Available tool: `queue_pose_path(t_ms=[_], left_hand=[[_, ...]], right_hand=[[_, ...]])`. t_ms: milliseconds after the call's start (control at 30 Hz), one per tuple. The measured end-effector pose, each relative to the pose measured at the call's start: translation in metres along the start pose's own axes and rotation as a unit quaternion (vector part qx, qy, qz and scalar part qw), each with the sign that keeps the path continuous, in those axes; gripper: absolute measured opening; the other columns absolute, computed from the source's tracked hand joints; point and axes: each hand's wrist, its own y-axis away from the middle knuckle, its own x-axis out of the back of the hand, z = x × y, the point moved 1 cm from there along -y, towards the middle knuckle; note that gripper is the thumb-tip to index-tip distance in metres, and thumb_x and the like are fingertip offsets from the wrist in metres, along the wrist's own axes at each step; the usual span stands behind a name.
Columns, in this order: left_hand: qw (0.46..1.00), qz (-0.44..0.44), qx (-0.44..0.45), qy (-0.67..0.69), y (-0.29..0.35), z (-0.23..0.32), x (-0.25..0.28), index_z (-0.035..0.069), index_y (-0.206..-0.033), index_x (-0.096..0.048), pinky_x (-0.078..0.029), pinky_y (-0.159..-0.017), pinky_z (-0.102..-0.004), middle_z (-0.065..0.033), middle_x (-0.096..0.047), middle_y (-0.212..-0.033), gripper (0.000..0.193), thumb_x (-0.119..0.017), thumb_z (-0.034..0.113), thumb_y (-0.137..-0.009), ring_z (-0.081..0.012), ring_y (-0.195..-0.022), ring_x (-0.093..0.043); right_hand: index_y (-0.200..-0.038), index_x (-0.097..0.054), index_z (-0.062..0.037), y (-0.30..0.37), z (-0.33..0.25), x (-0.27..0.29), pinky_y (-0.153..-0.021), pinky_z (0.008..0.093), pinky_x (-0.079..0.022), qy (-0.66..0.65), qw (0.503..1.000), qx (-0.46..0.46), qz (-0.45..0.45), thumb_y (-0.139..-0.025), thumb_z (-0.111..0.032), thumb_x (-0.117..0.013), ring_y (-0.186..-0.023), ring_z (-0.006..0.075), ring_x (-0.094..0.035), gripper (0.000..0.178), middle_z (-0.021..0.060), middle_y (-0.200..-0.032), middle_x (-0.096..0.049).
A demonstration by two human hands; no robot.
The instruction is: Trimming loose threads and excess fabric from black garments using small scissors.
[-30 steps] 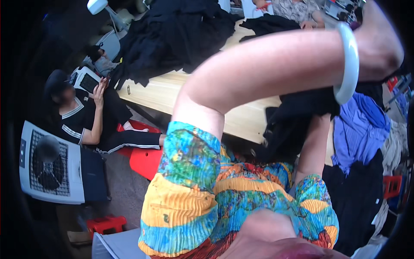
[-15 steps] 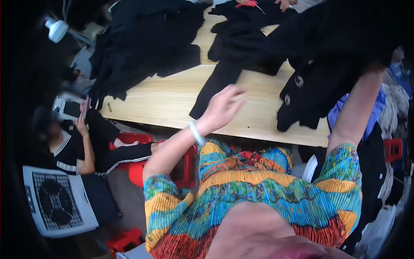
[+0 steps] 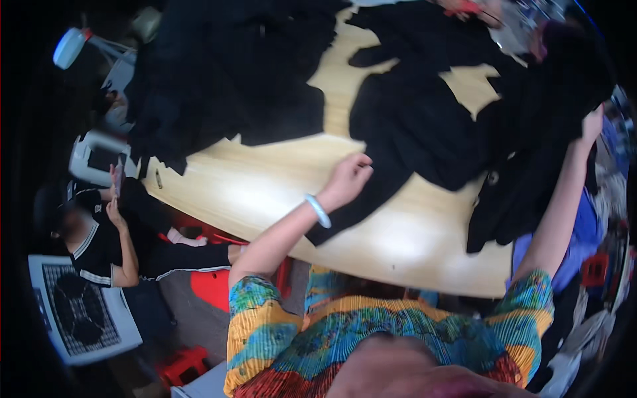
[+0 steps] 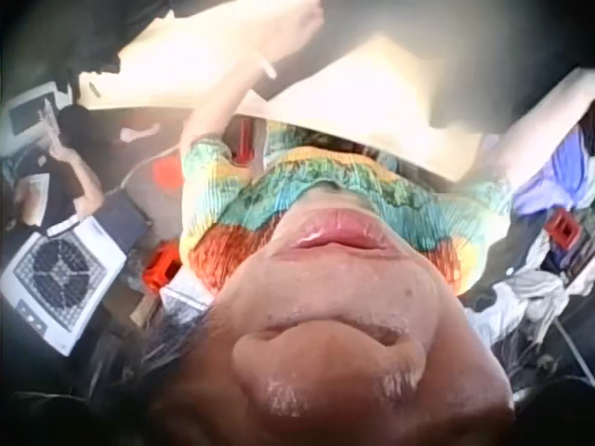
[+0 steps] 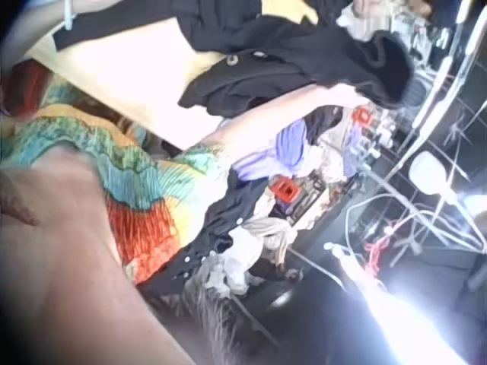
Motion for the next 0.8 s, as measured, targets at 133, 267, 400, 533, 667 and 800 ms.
queue_pose_path(t_ms=[133,267,400,533,667,800], left_hand=[[0.998,-0.038,-0.029,0.049,-0.033,-0.021,0.000,0.000,-0.088,-0.052,-0.045,-0.064,-0.0287,-0.0128,-0.056,-0.080,0.015,-0.055,0.008,-0.077,-0.0215,-0.071,-0.056],[1.000,-0.017,-0.024,0.011,-0.048,-0.016,0.056,0.000,-0.086,-0.053,-0.046,-0.064,-0.0323,-0.0154,-0.054,-0.081,0.016,-0.055,0.012,-0.076,-0.0269,-0.072,-0.056],[0.981,0.110,-0.110,-0.119,-0.091,0.004,0.145,0.001,-0.080,-0.055,-0.045,-0.064,-0.0353,-0.0161,-0.054,-0.079,0.011,-0.056,0.005,-0.070,-0.0321,-0.072,-0.054],[0.881,0.229,-0.194,-0.364,-0.141,0.050,0.213,0.004,-0.097,-0.048,-0.044,-0.072,-0.0359,-0.0169,-0.046,-0.104,0.028,-0.059,0.011,-0.071,-0.0323,-0.092,-0.048],[0.781,0.189,-0.156,-0.575,-0.197,0.058,0.233,0.007,-0.112,-0.043,-0.033,-0.089,-0.0433,-0.0187,-0.034,-0.122,0.056,-0.068,0.027,-0.065,-0.0355,-0.115,-0.031],[0.726,0.199,-0.063,-0.655,-0.221,0.045,0.255,0.014,-0.113,-0.043,-0.037,-0.082,-0.0447,-0.0165,-0.031,-0.125,0.060,-0.071,0.022,-0.060,-0.0327,-0.116,-0.029]], right_hand=[[-0.126,-0.027,0.0028,0.091,-0.017,-0.043,-0.089,0.0285,-0.035,-0.019,0.987,-0.052,-0.153,-0.070,-0.026,-0.067,-0.105,0.0236,-0.047,0.074,0.0201,-0.115,-0.047],[-0.118,-0.041,-0.0014,0.148,0.053,-0.040,-0.087,0.0343,-0.037,0.268,0.904,-0.130,-0.308,-0.071,-0.027,-0.062,-0.103,0.0306,-0.049,0.057,0.0182,-0.109,-0.052],[-0.104,-0.053,-0.0021,0.178,-0.006,-0.048,-0.079,0.0328,-0.043,0.180,0.967,-0.121,-0.134,-0.081,-0.016,-0.050,-0.092,0.0272,-0.056,0.027,0.0149,-0.097,-0.058],[-0.097,-0.055,-0.0073,0.218,-0.160,-0.084,-0.079,0.0326,-0.043,0.061,0.957,0.060,-0.279,-0.076,-0.002,-0.046,-0.087,0.0286,-0.054,0.024,0.0120,-0.095,-0.057],[-0.100,-0.055,-0.0101,0.280,-0.169,-0.107,-0.085,0.0351,-0.040,0.033,0.863,0.116,-0.490,-0.069,0.003,-0.052,-0.103,0.0320,-0.044,0.034,0.0140,-0.121,-0.041],[-0.099,-0.057,-0.0088,0.279,-0.144,-0.110,-0.088,0.0345,-0.038,0.016,0.853,0.083,-0.514,-0.073,-0.002,-0.054,-0.104,0.0330,-0.043,0.027,0.0175,-0.123,-0.039]])
